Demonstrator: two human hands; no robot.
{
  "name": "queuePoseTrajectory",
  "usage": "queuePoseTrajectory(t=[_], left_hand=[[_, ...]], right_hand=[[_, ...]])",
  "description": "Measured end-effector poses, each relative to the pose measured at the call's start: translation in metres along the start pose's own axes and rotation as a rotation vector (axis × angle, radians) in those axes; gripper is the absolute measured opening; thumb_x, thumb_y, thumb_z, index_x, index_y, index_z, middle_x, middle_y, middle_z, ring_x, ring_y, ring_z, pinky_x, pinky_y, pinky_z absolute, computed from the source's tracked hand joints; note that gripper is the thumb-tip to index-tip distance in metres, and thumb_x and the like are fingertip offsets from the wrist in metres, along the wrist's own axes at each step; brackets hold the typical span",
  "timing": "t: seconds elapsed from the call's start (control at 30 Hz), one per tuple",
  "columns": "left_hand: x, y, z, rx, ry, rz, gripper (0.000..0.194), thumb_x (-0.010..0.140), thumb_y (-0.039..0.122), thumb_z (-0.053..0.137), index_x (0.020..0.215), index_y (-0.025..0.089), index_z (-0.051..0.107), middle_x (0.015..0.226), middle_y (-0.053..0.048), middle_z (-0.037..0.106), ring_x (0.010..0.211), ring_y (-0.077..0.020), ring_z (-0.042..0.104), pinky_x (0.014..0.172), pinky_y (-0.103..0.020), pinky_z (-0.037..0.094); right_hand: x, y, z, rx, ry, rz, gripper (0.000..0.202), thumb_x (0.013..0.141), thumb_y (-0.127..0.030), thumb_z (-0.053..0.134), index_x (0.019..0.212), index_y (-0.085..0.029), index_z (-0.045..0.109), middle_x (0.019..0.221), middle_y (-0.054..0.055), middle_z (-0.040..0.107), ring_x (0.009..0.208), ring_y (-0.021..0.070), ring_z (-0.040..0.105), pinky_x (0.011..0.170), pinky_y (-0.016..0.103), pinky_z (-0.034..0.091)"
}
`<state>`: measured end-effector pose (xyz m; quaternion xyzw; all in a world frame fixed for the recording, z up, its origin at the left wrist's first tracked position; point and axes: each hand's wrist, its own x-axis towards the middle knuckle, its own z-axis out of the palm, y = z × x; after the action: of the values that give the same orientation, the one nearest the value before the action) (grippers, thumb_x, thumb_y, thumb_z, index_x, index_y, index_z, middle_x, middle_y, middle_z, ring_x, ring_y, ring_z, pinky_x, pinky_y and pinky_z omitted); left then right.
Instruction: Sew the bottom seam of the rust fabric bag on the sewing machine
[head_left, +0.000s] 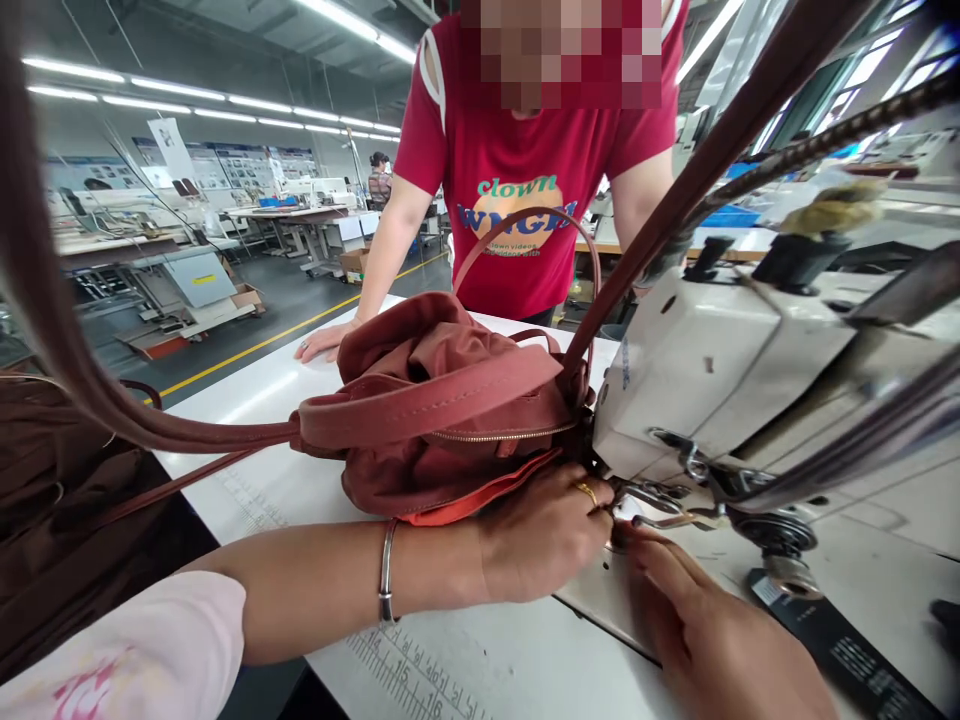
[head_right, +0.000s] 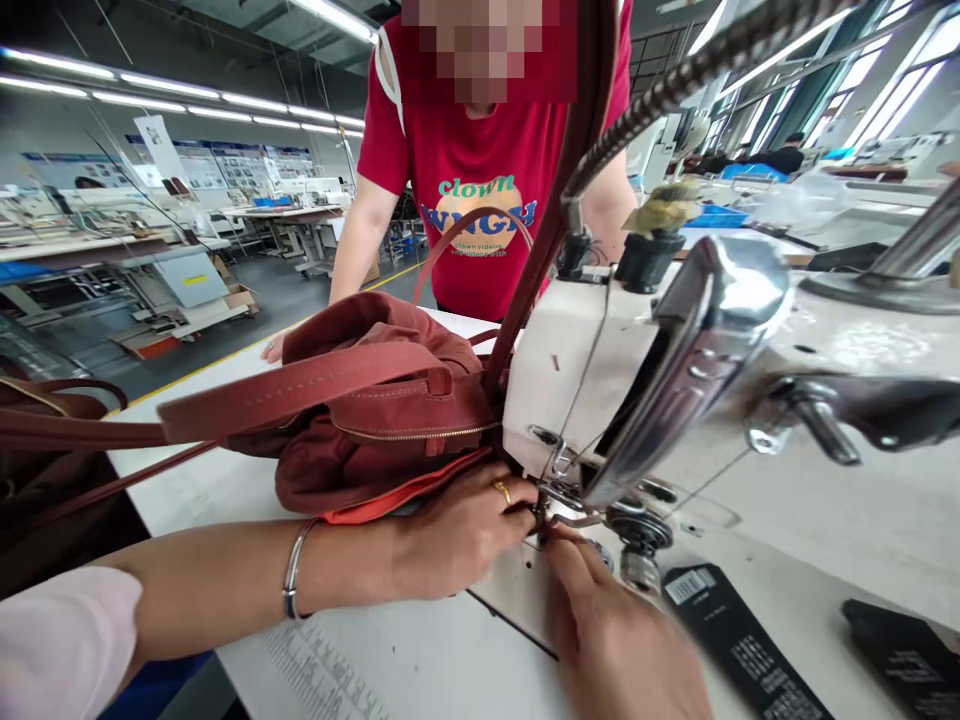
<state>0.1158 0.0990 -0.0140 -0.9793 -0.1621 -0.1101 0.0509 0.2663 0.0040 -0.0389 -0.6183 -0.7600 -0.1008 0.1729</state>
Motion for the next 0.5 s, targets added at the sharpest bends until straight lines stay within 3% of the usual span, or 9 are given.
queuePoseTrajectory(t=[0.13, 0.23, 0.33, 0.5], left_hand=[[-0.014, 0.001, -0.012, -0.040, 0.084, -0.047, 0.019, 0.082, 0.010, 0.035, 0.085, 0.013, 0.053, 0.098, -0.004, 0.049, 0.086, -0.0143, 0.041, 0.083, -0.023, 0.034], [-0.026, 0.005, -0.015, -0.079, 0.093, -0.098, 0.015, 0.077, 0.006, 0.040, 0.085, 0.013, 0.051, 0.089, -0.003, 0.050, 0.083, -0.0144, 0.043, 0.081, -0.024, 0.038], [-0.034, 0.006, -0.010, -0.080, 0.069, -0.172, 0.018, 0.073, 0.004, 0.043, 0.088, 0.013, 0.050, 0.088, -0.003, 0.050, 0.078, -0.0140, 0.046, 0.071, -0.023, 0.042], [-0.034, 0.004, 0.004, -0.068, 0.166, -0.220, 0.020, 0.078, 0.005, 0.036, 0.090, 0.014, 0.049, 0.088, -0.004, 0.050, 0.079, -0.0143, 0.050, 0.070, -0.025, 0.045]], right_hand=[[-0.001, -0.004, 0.001, 0.160, 0.056, 0.077, 0.027, 0.078, -0.011, 0.032, 0.099, -0.018, 0.048, 0.099, 0.007, 0.063, 0.060, 0.0139, 0.063, 0.042, 0.019, 0.046], [0.002, -0.015, 0.003, 0.162, 0.078, 0.095, 0.029, 0.076, -0.010, 0.031, 0.096, -0.019, 0.049, 0.090, 0.005, 0.065, 0.055, 0.0142, 0.061, 0.040, 0.021, 0.043], [0.009, -0.028, 0.006, 0.067, 0.041, 0.162, 0.031, 0.075, -0.008, 0.031, 0.096, -0.021, 0.050, 0.086, 0.002, 0.065, 0.050, 0.0143, 0.059, 0.038, 0.022, 0.040], [0.025, -0.042, 0.006, 0.020, -0.024, 0.246, 0.029, 0.071, -0.005, 0.037, 0.092, -0.020, 0.052, 0.091, 0.003, 0.062, 0.048, 0.0138, 0.055, 0.039, 0.023, 0.033]])
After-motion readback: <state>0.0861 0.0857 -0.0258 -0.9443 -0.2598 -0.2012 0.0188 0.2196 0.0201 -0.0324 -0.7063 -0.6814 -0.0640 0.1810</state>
